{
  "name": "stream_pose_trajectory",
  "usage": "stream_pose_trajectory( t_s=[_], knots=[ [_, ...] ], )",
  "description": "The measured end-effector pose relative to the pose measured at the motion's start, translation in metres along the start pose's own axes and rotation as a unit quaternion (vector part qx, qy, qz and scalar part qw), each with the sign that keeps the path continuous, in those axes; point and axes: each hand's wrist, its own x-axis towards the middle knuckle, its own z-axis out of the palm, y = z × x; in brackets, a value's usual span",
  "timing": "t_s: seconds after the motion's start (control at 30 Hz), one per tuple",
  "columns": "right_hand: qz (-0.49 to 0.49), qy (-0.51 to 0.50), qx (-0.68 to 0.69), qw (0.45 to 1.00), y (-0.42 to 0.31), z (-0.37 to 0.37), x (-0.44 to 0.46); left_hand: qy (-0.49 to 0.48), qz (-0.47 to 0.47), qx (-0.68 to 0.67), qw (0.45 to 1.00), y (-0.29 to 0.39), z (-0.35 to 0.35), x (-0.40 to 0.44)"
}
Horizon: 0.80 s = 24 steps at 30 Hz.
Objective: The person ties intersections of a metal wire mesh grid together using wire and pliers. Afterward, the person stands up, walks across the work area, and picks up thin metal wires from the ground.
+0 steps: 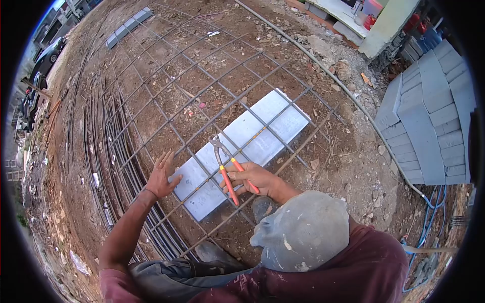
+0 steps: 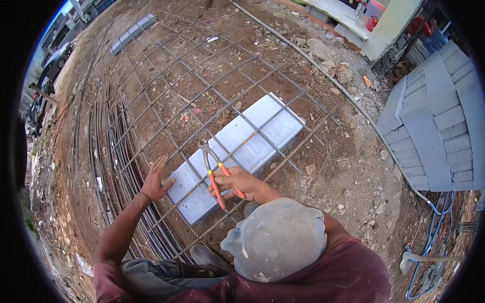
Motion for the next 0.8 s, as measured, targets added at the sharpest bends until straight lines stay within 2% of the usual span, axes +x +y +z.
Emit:
stream_pose_trajectory(
  t_s=[0.13,0.23,0.33,0.4,0.47,0.53,0.6,0.7,0.8],
  knots=[
    [0.013,0.029,-0.055,0.998,-0.005,0.006,-0.015,0.034,0.024,-0.001,0.999,0.010,0.012,0.019],
    [0.026,0.049,-0.046,0.997,-0.002,-0.002,-0.023,0.065,-0.027,-0.033,0.997,0.004,0.020,0.033],
    [0.034,0.085,-0.055,0.994,-0.007,-0.008,-0.029,0.039,-0.078,-0.030,0.996,0.015,0.025,0.045],
    [0.019,0.100,-0.072,0.992,-0.014,-0.013,-0.030,0.084,-0.088,0.050,0.991,0.024,0.031,0.048],
    [0.022,0.104,-0.070,0.992,-0.022,-0.014,-0.030,0.103,-0.087,0.056,0.989,0.033,0.029,0.052],
    [-0.005,0.108,-0.053,0.993,-0.029,-0.018,-0.027,0.118,-0.009,0.078,0.990,0.043,0.021,0.064],
    [-0.011,0.138,-0.053,0.989,-0.032,-0.017,-0.023,0.121,0.018,0.067,0.990,0.052,0.019,0.082],
    [-0.013,0.138,-0.055,0.989,-0.038,-0.016,-0.012,0.119,0.020,0.029,0.992,0.080,0.021,0.120],
    [-0.025,0.150,-0.032,0.988,-0.031,-0.016,0.001,0.101,-0.025,0.010,0.995,0.089,0.042,0.150]
  ],
)
